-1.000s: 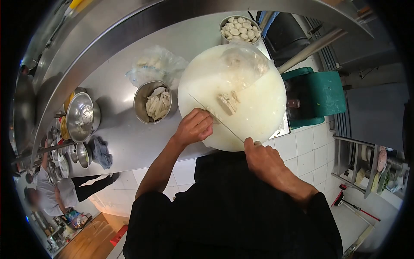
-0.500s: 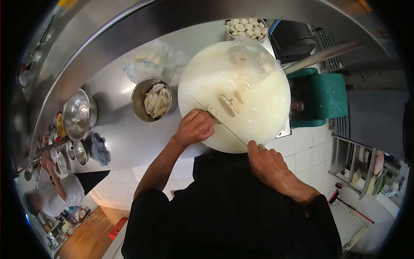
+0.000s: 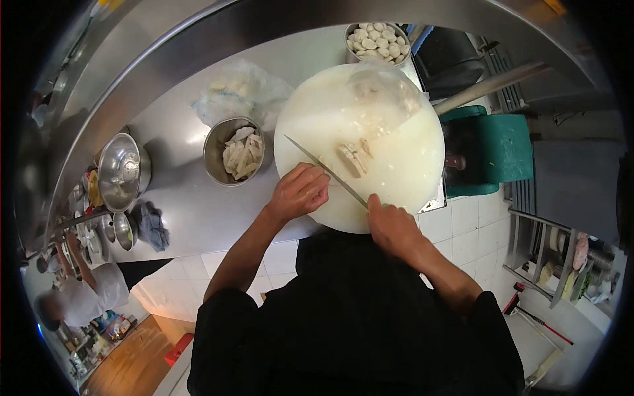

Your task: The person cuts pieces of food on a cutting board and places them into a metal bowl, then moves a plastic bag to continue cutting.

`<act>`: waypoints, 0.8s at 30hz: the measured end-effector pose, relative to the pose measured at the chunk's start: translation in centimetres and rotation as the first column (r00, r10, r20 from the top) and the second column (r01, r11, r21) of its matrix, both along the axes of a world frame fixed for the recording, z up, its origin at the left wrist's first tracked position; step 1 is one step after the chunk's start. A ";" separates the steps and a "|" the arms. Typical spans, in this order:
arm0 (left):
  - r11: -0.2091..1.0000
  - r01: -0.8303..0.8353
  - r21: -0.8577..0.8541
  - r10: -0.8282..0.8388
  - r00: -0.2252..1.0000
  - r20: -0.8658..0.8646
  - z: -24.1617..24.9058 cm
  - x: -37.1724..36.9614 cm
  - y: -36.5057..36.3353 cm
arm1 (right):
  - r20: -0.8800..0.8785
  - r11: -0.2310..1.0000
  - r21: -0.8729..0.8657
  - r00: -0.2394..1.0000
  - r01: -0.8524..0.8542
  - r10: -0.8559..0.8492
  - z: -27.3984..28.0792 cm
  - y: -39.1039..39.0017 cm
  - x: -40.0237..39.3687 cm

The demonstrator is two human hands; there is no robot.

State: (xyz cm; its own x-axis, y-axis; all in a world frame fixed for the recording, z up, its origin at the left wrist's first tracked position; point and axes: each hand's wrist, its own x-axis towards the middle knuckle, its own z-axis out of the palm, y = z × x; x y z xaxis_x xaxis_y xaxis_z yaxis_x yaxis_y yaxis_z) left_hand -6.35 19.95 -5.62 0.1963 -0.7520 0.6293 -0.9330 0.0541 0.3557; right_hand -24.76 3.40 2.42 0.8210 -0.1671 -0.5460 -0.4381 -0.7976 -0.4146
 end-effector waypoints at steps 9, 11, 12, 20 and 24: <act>0.997 -0.055 0.062 0.058 0.998 -0.033 0.2 -0.8 0.9 | 0.166 0.933 0.342 0.970 0.113 -0.178 3.2 -6.0 -3.6; 0.986 -0.042 0.160 0.052 0.997 -0.053 0.2 -0.5 1.3 | 0.149 0.927 0.321 0.957 0.191 -0.249 4.1 -6.4 -5.0; 0.977 -0.035 0.209 0.050 0.997 -0.065 0.2 -0.4 1.4 | 0.157 0.901 0.362 0.937 0.238 -0.311 3.9 -6.7 -5.8; 0.752 0.314 0.579 -0.453 0.885 0.109 4.9 2.8 -7.0 | 0.149 0.679 0.572 0.756 0.460 -0.637 2.8 -8.4 -9.3; 0.651 0.322 0.687 -0.521 0.848 0.096 4.9 2.3 -7.9 | 0.155 0.655 0.568 0.716 0.499 -0.681 2.3 -8.4 -10.3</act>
